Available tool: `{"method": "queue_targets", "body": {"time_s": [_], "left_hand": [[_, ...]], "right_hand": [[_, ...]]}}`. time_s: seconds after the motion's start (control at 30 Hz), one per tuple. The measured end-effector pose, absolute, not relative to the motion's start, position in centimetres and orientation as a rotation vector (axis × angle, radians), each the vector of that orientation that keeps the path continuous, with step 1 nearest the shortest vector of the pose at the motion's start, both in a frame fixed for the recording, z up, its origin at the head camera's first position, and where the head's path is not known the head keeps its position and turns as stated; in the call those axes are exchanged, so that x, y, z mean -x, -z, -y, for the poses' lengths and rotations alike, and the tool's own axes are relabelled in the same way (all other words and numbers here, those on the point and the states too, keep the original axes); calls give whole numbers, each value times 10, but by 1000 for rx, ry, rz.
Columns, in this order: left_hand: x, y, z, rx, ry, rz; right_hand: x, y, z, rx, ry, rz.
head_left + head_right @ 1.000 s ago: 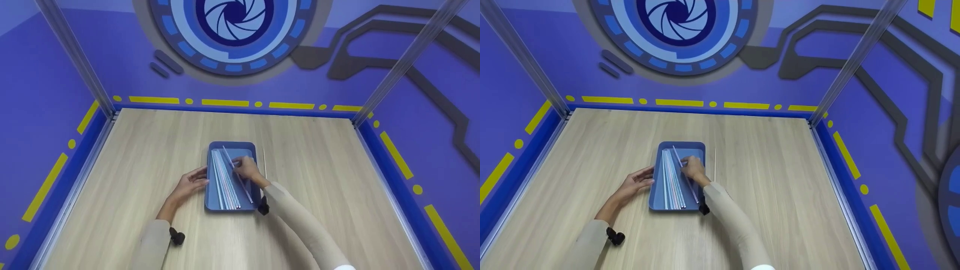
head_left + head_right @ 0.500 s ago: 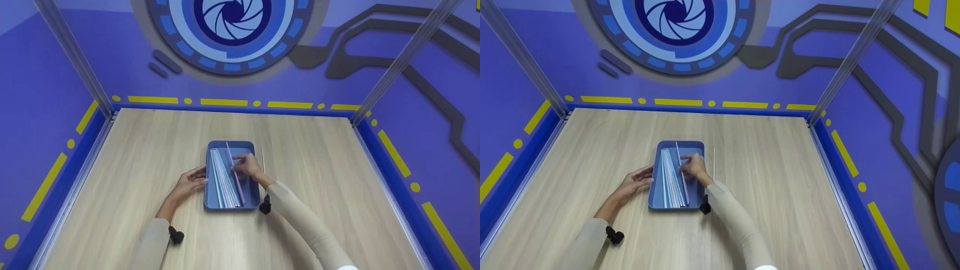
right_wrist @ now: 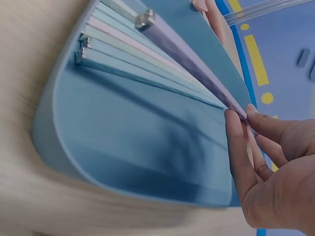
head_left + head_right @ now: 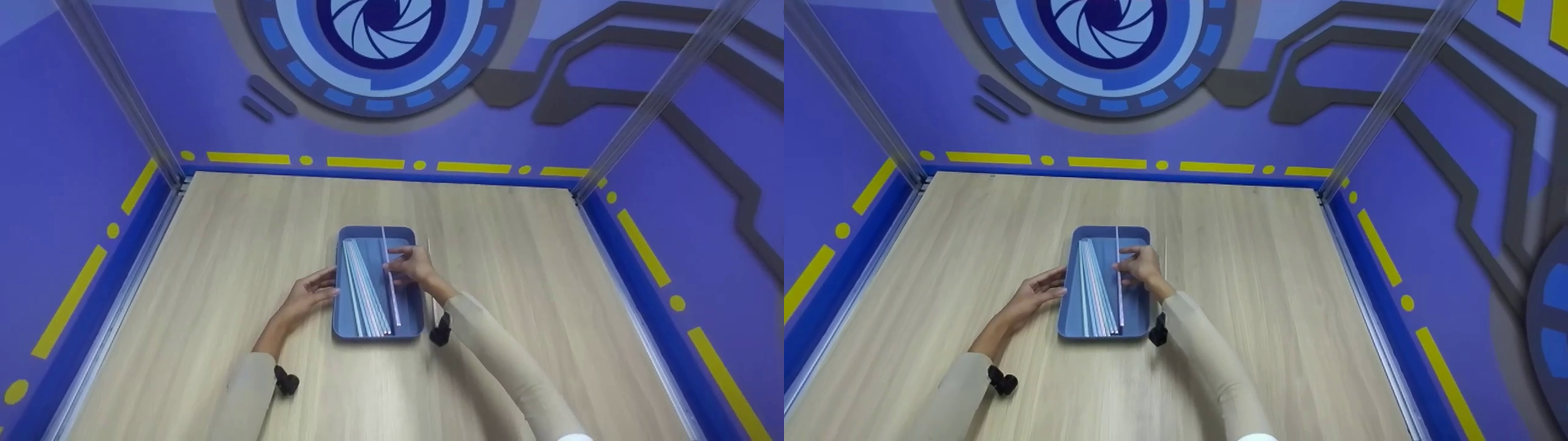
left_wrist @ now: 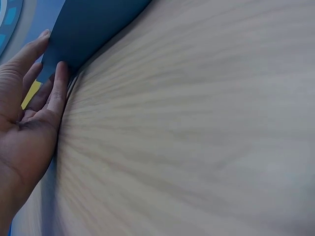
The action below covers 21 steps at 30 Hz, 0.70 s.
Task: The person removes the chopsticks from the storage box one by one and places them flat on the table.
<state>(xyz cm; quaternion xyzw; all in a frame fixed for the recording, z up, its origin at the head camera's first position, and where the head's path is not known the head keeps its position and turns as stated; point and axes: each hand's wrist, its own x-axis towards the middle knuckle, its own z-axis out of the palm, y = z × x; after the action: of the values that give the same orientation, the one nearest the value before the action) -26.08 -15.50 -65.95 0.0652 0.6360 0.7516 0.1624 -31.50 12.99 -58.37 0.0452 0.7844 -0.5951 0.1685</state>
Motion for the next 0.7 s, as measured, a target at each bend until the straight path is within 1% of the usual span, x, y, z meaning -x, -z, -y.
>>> {"method": "queue_targets", "body": {"time_s": [0.23,0.53,0.7], "left_hand": [[261,659,155,-178,-2140,-1822],[260,657,153,-216,-2125,-1812],[259,657,157,-197,-2097,-1878]], "right_hand": [[314,577,-144,-176,1772,-2185],[311,569,-177,-236,1848,-2174],[311,567,-188,-264,1870,-2165]]}}
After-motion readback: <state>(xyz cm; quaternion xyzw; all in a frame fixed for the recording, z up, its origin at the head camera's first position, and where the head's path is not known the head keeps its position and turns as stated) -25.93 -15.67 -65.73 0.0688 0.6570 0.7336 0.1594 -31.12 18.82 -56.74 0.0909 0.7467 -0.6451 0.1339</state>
